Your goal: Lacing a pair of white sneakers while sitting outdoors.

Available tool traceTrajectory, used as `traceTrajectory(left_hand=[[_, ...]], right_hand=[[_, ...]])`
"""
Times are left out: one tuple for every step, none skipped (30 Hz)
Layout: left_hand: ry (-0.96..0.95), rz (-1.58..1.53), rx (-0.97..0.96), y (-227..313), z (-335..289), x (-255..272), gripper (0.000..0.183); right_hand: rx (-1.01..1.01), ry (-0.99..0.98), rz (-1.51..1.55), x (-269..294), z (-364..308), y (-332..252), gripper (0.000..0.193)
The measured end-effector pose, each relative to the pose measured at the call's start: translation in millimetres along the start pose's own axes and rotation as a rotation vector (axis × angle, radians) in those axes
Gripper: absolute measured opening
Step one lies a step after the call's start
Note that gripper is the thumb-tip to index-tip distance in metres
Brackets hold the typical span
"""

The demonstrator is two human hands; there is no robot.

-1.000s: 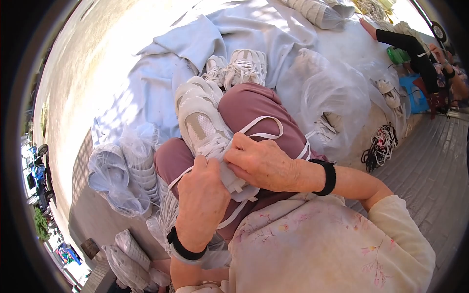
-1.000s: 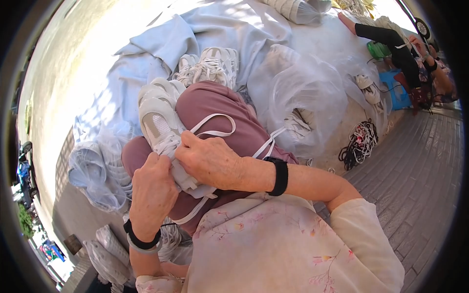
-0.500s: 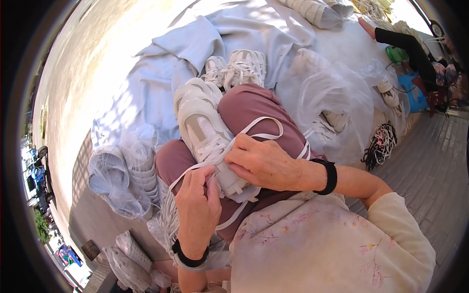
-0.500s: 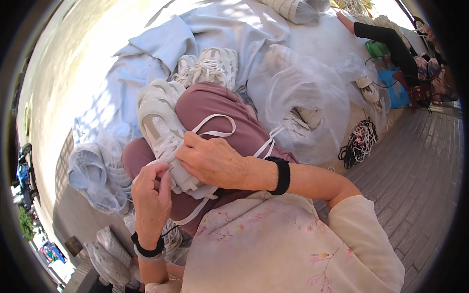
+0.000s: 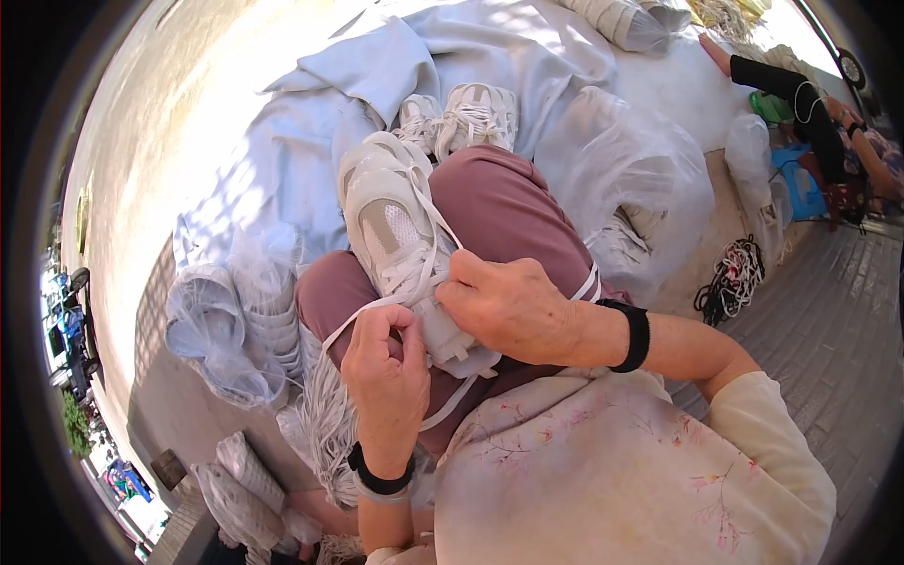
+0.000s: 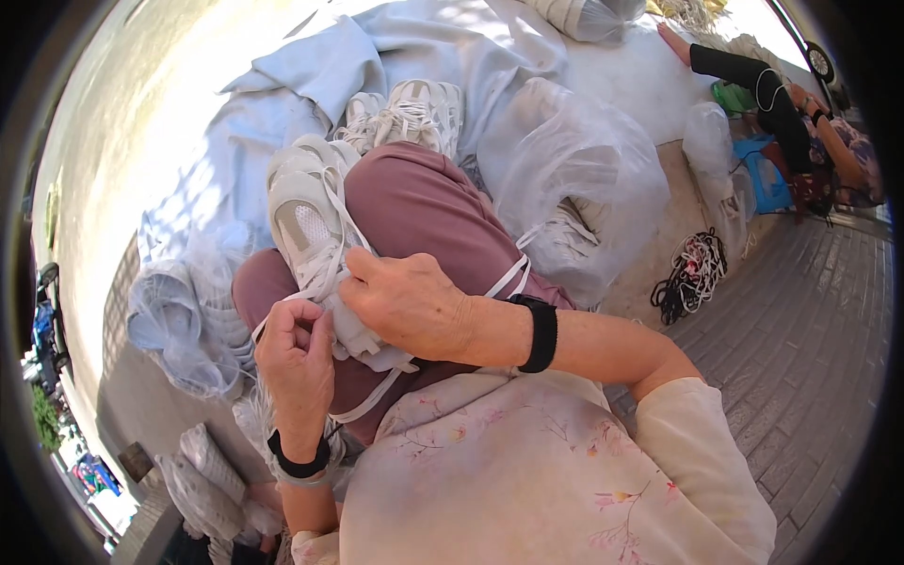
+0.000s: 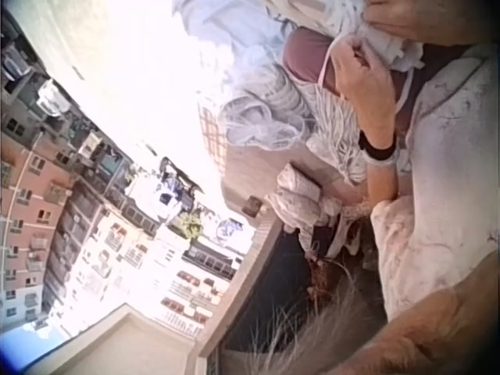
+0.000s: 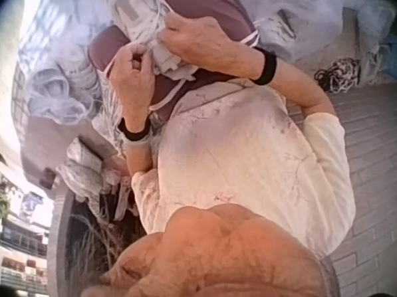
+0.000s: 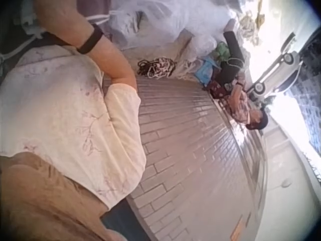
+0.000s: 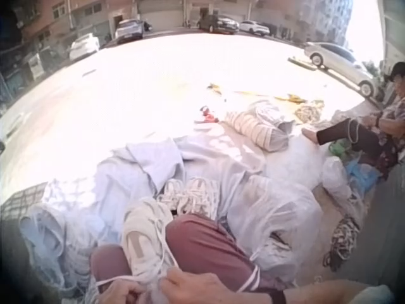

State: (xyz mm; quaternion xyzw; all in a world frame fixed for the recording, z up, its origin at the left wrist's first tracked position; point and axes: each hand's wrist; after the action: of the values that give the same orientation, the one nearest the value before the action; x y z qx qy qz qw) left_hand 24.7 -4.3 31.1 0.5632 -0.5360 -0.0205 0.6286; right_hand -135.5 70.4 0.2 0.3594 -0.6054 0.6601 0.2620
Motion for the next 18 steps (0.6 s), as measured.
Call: traceTrajectory(left_hand=[[0.015, -0.011, -0.015, -3.1, 1.6, -2.8, 0.012], [0.029, -0.021, -0.03, -4.6, 2.7, -4.1, 0.013], [0.032, -0.02, -0.028, -3.5, 3.0, -3.7, 0.013], [0.057, 0.064, -0.084, -1.4, 3.8, -3.8, 0.014], [0.082, 0.147, -0.14, 1.0, 4.1, -4.0, 0.016], [0.082, 0.146, -0.139, 4.2, 3.4, -4.8, 0.016], [0.077, 0.203, -0.152, 8.8, 0.2, -5.8, 0.016], [0.072, 0.26, -0.165, 11.4, -2.7, -6.9, 0.016], [0.072, 0.261, -0.159, 11.0, -4.3, -9.3, 0.016], [0.062, 0.288, -0.207, 10.1, -3.0, -12.8, 0.017], [0.052, 0.314, -0.256, 10.0, -1.8, -14.9, 0.018], [0.054, 0.315, -0.255, 11.3, -0.8, -15.4, 0.018], [0.046, 0.315, -0.27, 12.5, -0.2, -15.8, 0.017], [0.038, 0.316, -0.286, 14.1, 0.0, -16.2, 0.015], [0.039, 0.316, -0.285, 17.1, -1.2, -17.3, 0.015], [-0.022, 0.174, -0.279, 20.5, -4.5, -18.7, 0.015], [-0.077, 0.033, -0.269, 25.3, -7.6, -20.3, 0.015], [-0.075, 0.033, -0.267, 32.2, -10.5, -22.6, 0.015]], right_hand=[[0.003, -0.001, 0.001, 0.6, 1.4, 0.4, 0.01], [0.023, -0.003, -0.012, 1.5, 2.7, 0.6, 0.01], [0.044, -0.006, -0.026, 2.9, 3.9, 0.6, 0.01], [0.043, -0.007, -0.026, 5.6, 3.9, 0.9, 0.01], [0.061, -0.028, -0.028, 10.0, 3.1, 1.0, 0.01], [0.079, -0.05, -0.029, 15.5, 1.7, 0.9, 0.01], [0.082, -0.052, -0.026, 25.1, -1.7, -0.9, 0.01], [0.089, -0.07, 0.006, 36.6, -6.4, -3.0, 0.01], [0.096, -0.087, 0.038, 42.3, -10.2, -3.9, 0.01], [0.099, -0.089, 0.038, 41.9, -12.4, -2.3, 0.01], [0.086, -0.085, 0.075, 39.5, -14.3, 0.0, 0.009], [0.073, -0.082, 0.111, 37.7, -16.2, 2.2, 0.009], [0.075, -0.084, 0.112, 36.9, -17.8, 5.0, 0.009], [0.089, -0.029, 0.191, 37.0, -18.8, 9.2, 0.007], [0.102, 0.025, 0.27, 38.6, -20.0, 13.6, 0.007], [0.101, 0.025, 0.272, 43.0, -21.5, 17.6, 0.007], [0.105, 0.03, 0.334, 52.9, -22.2, 21.6, 0.007], [0.108, 0.036, 0.395, 63.8, -23.8, 24.3, 0.009]])
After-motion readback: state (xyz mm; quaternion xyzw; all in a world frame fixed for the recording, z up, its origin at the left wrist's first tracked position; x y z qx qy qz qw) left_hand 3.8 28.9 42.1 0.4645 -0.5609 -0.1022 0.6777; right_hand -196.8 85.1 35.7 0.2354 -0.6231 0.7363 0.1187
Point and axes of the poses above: each hand's wrist, its own z-axis towards the middle knuckle, its own x-axis out of the back of the hand, y = z × x, and after that the axes turned 15 degrees about -y, right-handed
